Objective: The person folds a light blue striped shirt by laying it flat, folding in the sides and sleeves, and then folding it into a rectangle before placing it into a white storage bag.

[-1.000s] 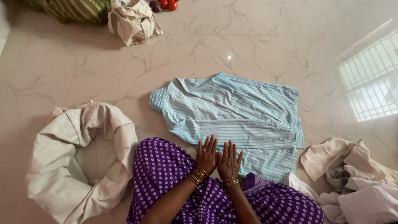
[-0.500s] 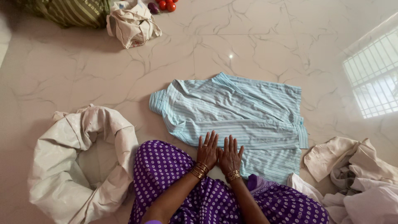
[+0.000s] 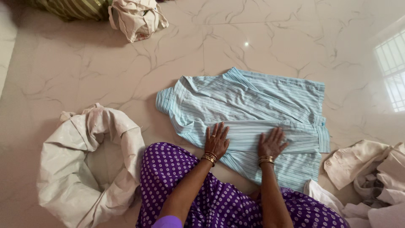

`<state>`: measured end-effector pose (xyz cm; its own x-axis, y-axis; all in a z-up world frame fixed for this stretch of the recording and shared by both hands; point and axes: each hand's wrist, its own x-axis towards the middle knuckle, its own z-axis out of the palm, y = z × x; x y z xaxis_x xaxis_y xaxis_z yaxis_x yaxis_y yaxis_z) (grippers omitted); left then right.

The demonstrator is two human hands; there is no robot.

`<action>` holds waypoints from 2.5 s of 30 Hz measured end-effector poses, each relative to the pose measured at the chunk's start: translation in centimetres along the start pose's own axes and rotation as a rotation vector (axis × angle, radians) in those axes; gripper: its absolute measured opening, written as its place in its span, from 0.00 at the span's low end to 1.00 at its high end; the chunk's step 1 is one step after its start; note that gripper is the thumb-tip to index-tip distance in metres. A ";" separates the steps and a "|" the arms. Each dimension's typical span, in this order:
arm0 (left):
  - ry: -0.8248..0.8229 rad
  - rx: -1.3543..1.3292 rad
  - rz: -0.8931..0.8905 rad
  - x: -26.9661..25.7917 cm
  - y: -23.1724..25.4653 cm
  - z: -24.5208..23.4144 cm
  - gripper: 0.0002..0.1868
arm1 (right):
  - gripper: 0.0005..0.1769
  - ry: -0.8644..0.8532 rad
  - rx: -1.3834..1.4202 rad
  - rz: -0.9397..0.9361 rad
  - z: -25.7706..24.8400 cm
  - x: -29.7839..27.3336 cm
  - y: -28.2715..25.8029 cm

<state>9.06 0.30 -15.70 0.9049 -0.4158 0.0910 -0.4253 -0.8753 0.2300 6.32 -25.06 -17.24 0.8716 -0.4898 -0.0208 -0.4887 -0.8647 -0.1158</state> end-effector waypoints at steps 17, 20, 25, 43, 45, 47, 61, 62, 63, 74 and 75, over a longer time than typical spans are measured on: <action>0.069 0.067 0.033 5.9 -0.3 1.3 0.35 | 0.41 0.076 0.103 -0.007 1.5 4.5 2.6; 0.036 0.027 0.032 7.3 -0.7 1.5 0.36 | 0.42 0.118 0.121 0.068 1.8 5.1 1.5; 0.126 -0.038 0.045 12.7 -2.0 2.5 0.35 | 0.40 0.023 0.148 -0.325 2.3 6.0 -9.0; 0.061 -0.011 -0.014 14.0 -4.4 1.3 0.30 | 0.17 0.320 0.424 -0.044 1.4 16.1 -5.2; 0.088 -0.056 0.006 14.1 -4.3 1.1 0.29 | 0.08 0.312 0.485 -0.122 0.1 19.2 -9.4; 0.115 -0.061 0.004 13.8 -4.1 0.7 0.28 | 0.09 0.265 0.439 -0.136 -1.0 21.6 -13.2; 0.013 -0.008 -0.015 14.3 -4.3 0.6 0.31 | 0.35 0.108 0.219 -0.378 2.3 16.9 -19.6; 0.049 -0.023 -0.025 14.5 -4.4 0.7 0.32 | 0.41 0.010 0.237 -0.392 2.5 15.7 -18.8; 0.082 -0.039 -0.034 14.4 -4.4 0.9 0.32 | 0.41 0.009 0.233 -0.387 2.1 15.4 -17.4; 0.052 -0.040 -0.075 14.2 -3.9 0.1 0.32 | 0.46 -0.047 0.107 0.230 -1.6 20.4 5.9; 0.067 -0.050 -0.077 14.3 -3.9 0.3 0.32 | 0.45 -0.040 0.070 0.131 -1.0 20.0 5.6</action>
<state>23.68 -2.32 -15.54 0.9345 -0.3292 0.1352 -0.3549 -0.8898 0.2868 20.93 -39.81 -17.27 0.8022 -0.5917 -0.0798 -0.5955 -0.7833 -0.1783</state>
